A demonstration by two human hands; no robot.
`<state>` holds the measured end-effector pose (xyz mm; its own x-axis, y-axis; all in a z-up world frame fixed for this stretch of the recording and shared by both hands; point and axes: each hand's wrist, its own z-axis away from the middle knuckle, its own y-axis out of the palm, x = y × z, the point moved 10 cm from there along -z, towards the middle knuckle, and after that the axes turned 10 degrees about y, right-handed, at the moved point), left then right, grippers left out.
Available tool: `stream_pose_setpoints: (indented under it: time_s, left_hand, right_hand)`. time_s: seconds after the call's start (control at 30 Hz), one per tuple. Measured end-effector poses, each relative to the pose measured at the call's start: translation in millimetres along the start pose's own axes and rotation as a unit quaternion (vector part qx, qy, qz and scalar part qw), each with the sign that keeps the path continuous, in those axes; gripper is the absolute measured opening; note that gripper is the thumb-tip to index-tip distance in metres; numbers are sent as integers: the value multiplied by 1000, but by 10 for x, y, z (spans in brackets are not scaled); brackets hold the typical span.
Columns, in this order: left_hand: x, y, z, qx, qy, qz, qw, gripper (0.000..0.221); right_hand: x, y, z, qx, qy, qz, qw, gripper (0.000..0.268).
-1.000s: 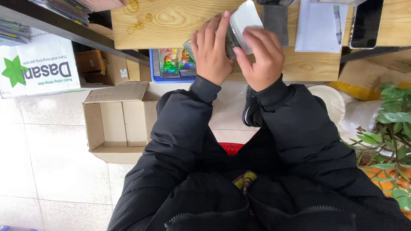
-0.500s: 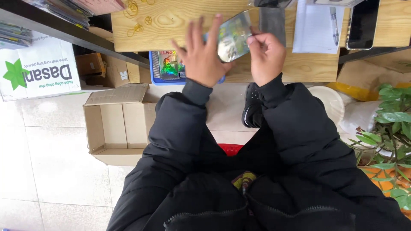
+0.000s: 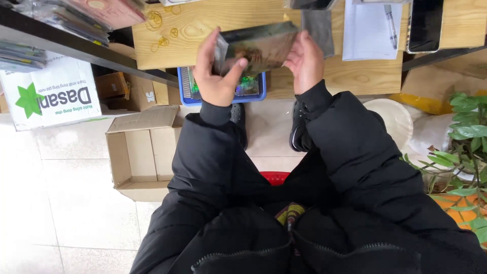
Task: The person cleans a mobile screen protector box using a cloth, writes in a notebook, and handles a phone screen protector.
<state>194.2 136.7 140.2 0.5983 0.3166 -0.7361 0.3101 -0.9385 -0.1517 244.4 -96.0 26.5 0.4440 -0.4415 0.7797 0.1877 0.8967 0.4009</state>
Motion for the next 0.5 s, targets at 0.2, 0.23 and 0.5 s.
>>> stream_pose_setpoints:
  time_s: [0.2,0.23,0.5]
  left_hand:
    - [-436,108,-38,-9,115,-56,992,57]
    - [-340,102,-18,-9,116,-55,992,57]
    - [279,-203,98,-150,-67,-20,986,53]
  right_hand:
    - [-481,247,50,23,181,-196,963,66]
    - [-520,234,22,23,180,-197,964,66]
    - [-502,230,-16,33,170,-168,971,56]
